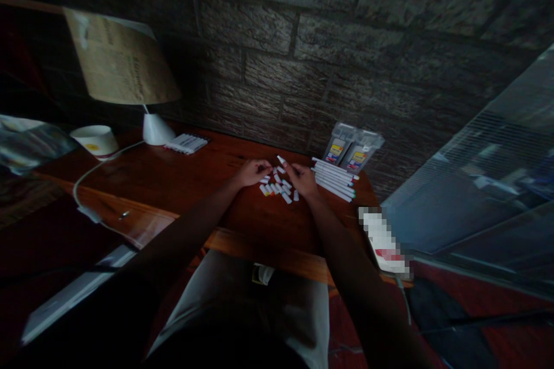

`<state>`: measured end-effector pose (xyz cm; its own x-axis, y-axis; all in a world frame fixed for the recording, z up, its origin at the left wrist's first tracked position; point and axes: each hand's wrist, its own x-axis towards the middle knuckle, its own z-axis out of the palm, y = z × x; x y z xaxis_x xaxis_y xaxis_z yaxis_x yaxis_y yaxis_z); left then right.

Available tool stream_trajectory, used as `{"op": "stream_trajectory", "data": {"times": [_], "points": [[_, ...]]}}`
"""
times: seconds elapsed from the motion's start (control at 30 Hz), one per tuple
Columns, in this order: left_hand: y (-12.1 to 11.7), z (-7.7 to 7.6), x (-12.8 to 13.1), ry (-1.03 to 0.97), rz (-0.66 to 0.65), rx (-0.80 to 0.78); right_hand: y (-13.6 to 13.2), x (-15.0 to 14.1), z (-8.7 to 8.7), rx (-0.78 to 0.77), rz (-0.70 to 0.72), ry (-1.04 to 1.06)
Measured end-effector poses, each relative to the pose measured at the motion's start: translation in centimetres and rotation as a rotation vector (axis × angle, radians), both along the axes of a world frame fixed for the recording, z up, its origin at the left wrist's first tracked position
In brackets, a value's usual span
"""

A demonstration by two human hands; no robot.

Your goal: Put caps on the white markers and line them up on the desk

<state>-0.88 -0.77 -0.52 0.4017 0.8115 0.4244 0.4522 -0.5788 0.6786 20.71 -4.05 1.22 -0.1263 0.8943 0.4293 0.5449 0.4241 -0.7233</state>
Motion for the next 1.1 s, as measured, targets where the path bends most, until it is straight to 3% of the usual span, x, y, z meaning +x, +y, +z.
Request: {"op": "stream_trajectory", "data": {"times": [0.2,0.37,0.57,0.77,0.93,1.1], "points": [[-0.2,0.4,-0.4,-0.044,-0.227,-0.186,0.1,0.0,-0.1,0.020,-0.013,-0.024],[-0.5,0.8,-1.1,-0.062,-0.303,-0.203,0.2,0.1,-0.2,0.012,-0.010,-0.010],[-0.4,0.2,-1.0,-0.002,-0.225,-0.184,0.1,0.0,-0.1,0.018,-0.022,-0.035],[-0.2,0.0,-0.8,0.072,-0.097,-0.061,0.0,0.0,-0.1,0.011,-0.019,-0.020],[0.3,-0.1,-0.6,0.003,-0.100,0.105,0.3,0.0,-0.4,0.001,0.005,-0.016],[0.6,-0.3,-0.6,0.044,-0.056,0.118,0.3,0.1,-0.4,-0.002,-0.007,-0.014]]}}
